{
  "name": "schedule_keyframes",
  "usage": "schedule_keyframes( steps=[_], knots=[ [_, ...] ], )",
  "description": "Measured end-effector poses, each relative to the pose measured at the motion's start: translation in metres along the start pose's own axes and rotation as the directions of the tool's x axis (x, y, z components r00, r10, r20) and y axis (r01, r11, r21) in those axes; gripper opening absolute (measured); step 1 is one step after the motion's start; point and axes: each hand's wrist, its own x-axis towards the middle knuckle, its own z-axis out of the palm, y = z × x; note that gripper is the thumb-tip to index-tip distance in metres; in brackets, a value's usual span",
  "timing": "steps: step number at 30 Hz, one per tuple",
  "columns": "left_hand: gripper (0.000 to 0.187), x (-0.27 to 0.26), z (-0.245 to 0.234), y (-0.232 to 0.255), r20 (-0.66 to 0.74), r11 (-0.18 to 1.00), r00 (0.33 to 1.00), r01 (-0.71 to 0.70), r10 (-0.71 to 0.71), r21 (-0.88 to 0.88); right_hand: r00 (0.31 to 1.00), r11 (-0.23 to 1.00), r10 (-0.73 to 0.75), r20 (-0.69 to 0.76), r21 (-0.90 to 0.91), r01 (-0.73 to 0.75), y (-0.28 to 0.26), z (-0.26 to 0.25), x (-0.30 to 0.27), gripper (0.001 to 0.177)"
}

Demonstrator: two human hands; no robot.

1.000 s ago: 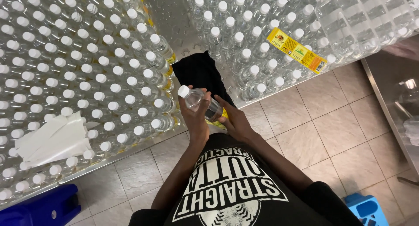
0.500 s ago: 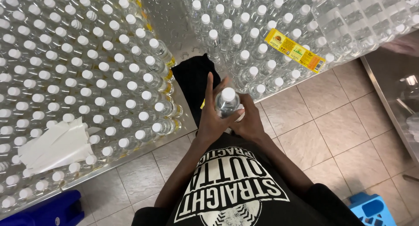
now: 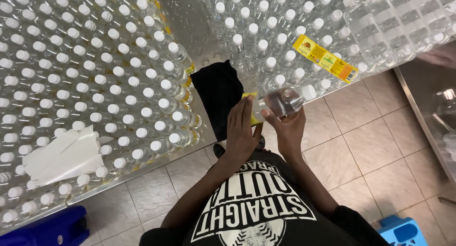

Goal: Manually applying adhesive labels to plastic water bottles at a production workstation.

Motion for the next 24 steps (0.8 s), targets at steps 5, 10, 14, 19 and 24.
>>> schedule_keyframes(
  steps=[5,10,14,19,24],
  knots=[
    [0.081,-0.001,-0.008,0.004,0.113,0.942,0.965,0.257,-0.238,-0.216,0.988,0.995,-0.030,0.154,-0.095,0.045,0.015,-0.019,0.006,0.077],
    [0.076,-0.002,-0.018,0.007,0.433,0.702,0.768,0.624,-0.471,-0.344,0.924,0.976,0.024,0.383,-0.210,0.062,0.005,-0.036,0.021,0.075],
    [0.084,-0.012,-0.026,-0.002,0.599,0.525,0.693,0.710,-0.401,-0.470,0.856,0.966,0.048,0.514,-0.243,0.091,0.015,-0.046,0.036,0.069],
    [0.080,-0.025,-0.039,-0.023,0.688,0.400,0.627,0.773,-0.365,-0.493,0.829,0.969,0.082,0.554,-0.239,0.063,0.006,-0.028,0.045,0.069],
    [0.096,-0.070,-0.024,-0.069,0.634,0.333,0.607,0.794,-0.480,-0.508,0.866,0.986,0.155,0.476,-0.132,-0.105,0.012,0.008,0.053,0.073]
  ],
)
